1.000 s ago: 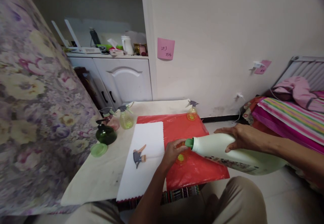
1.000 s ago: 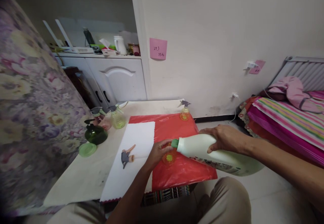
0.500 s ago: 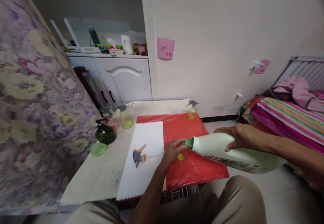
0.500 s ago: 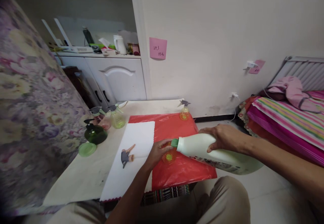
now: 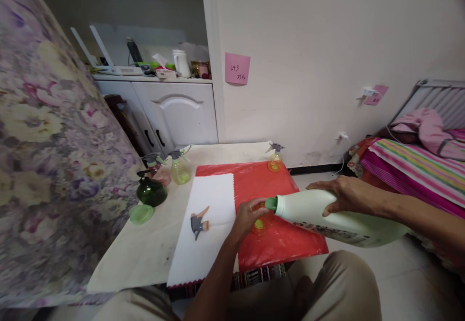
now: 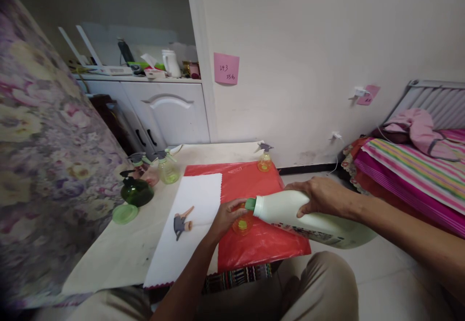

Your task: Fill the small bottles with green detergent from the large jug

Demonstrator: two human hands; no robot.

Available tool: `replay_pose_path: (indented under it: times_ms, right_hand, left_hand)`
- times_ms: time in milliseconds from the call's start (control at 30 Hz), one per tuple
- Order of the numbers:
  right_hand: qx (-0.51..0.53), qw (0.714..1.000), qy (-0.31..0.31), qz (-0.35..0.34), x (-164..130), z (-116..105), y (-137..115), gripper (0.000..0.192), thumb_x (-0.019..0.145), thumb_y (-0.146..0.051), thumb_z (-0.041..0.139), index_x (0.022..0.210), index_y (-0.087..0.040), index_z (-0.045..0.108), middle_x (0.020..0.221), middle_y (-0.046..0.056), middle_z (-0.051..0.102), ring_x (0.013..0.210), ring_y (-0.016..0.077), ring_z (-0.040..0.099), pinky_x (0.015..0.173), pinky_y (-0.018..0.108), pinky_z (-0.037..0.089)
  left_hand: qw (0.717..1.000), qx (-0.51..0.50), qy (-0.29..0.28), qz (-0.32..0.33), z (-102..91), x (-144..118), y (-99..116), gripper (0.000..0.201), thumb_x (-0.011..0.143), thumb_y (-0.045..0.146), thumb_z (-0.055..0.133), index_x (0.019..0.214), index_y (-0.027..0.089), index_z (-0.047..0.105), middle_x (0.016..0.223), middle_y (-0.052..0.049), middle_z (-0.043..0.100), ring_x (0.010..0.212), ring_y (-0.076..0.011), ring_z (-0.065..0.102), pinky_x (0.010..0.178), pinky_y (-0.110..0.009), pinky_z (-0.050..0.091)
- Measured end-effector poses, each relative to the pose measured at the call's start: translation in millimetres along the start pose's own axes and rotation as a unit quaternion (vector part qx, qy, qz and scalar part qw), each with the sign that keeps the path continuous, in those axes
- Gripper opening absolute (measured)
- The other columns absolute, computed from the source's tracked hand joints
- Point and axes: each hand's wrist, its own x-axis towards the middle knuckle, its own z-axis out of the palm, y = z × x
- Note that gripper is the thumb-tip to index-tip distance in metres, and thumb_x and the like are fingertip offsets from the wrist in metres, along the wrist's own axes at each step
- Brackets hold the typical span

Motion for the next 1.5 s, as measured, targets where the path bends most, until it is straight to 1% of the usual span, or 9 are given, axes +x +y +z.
replay_pose_path:
  times_ms: [100,367,467,633,700,833,1033,1267,1500]
  right_hand:
    - [0.000,1.000,-0.003,0.000,0.1,-0.9,-1.3,0.058,0.075,-0.048,0.066,0.127,-0.025,0.054,0.089,0.006,0.074,0.080,0.0259,0.068,0.064,0.024,0.043]
    - [0.007,1.000,0.003,-0.006,0.5,0.1,0.6,0.060,0.074,-0.047,0.067,0.128,-0.025,0.054,0.092,0.006,0.074,0.082,0.0258,0.069,0.065,0.024,0.043]
    - [0.001,1.000,0.008,-0.010,0.2,-1.1,-0.7,0.059,0.074,-0.047,0.068,0.128,-0.024,0.055,0.096,0.008,0.074,0.084,0.0264,0.069,0.065,0.025,0.043]
    - [-0.009,1.000,0.004,0.007,0.9,-3.1,-3.5,0.061,0.073,-0.046,0.069,0.128,-0.024,0.056,0.090,0.007,0.074,0.081,0.0268,0.069,0.064,0.025,0.044]
    - [-0.006,1.000,0.000,0.006,1.1,-3.5,-3.8,0.060,0.074,-0.046,0.068,0.128,-0.025,0.055,0.091,0.007,0.074,0.081,0.0263,0.068,0.064,0.024,0.044]
    - [0.007,1.000,-0.004,0.004,1.7,-3.4,-3.6,0.059,0.074,-0.048,0.067,0.128,-0.027,0.055,0.093,0.005,0.074,0.082,0.0259,0.068,0.064,0.024,0.044]
    - [0.012,1.000,-0.001,0.000,0.8,-4.5,-5.0,0.057,0.075,-0.045,0.067,0.127,-0.026,0.056,0.094,0.007,0.074,0.084,0.0275,0.068,0.064,0.025,0.045]
    - [0.005,1.000,0.000,0.011,0.7,-3.7,-3.2,0.058,0.074,-0.047,0.067,0.127,-0.027,0.057,0.086,0.006,0.074,0.079,0.0274,0.068,0.062,0.025,0.044]
    - [-0.006,1.000,0.000,0.016,-0.1,-5.2,-5.9,0.057,0.074,-0.046,0.067,0.127,-0.027,0.056,0.084,0.006,0.074,0.077,0.0258,0.068,0.061,0.024,0.043]
  left_hand:
    - [1.000,-0.002,0.000,-0.001,0.0,0.1,1.7,0.029,0.074,0.030,0.068,0.101,0.020,0.071,0.105,-0.005,0.073,0.100,-0.0247,0.065,0.091,-0.033,0.047]
    - [1.000,0.000,0.003,-0.006,-0.1,-0.6,2.9,0.029,0.074,0.030,0.068,0.100,0.020,0.071,0.105,-0.005,0.073,0.100,-0.0244,0.065,0.091,-0.033,0.048]
    - [1.000,0.001,0.006,-0.008,0.3,0.1,1.6,0.028,0.073,0.029,0.068,0.099,0.020,0.072,0.104,-0.005,0.073,0.099,-0.0240,0.065,0.091,-0.033,0.048]
    - [1.000,0.001,0.005,-0.008,0.3,1.3,-0.5,0.028,0.072,0.028,0.068,0.099,0.020,0.072,0.103,-0.004,0.074,0.098,-0.0232,0.065,0.090,-0.033,0.048]
    - [1.000,0.002,0.005,-0.006,0.1,1.2,-0.5,0.028,0.073,0.028,0.068,0.100,0.020,0.072,0.103,-0.004,0.074,0.098,-0.0231,0.065,0.090,-0.032,0.048]
    - [1.000,0.005,0.002,-0.005,-0.1,0.3,0.5,0.029,0.073,0.029,0.067,0.100,0.020,0.072,0.104,-0.004,0.073,0.099,-0.0240,0.065,0.091,-0.033,0.048]
    - [1.000,0.004,0.000,-0.007,-0.3,0.2,1.4,0.031,0.074,0.032,0.067,0.102,0.019,0.071,0.106,-0.005,0.073,0.100,-0.0248,0.064,0.092,-0.035,0.048]
    - [1.000,0.006,0.003,-0.011,-0.7,0.2,1.5,0.030,0.073,0.030,0.068,0.101,0.019,0.072,0.105,-0.005,0.073,0.100,-0.0247,0.064,0.092,-0.035,0.048]
    - [1.000,0.003,-0.002,-0.005,-0.6,-0.1,1.4,0.029,0.074,0.028,0.067,0.102,0.019,0.071,0.106,-0.005,0.073,0.100,-0.0244,0.065,0.093,-0.035,0.047]
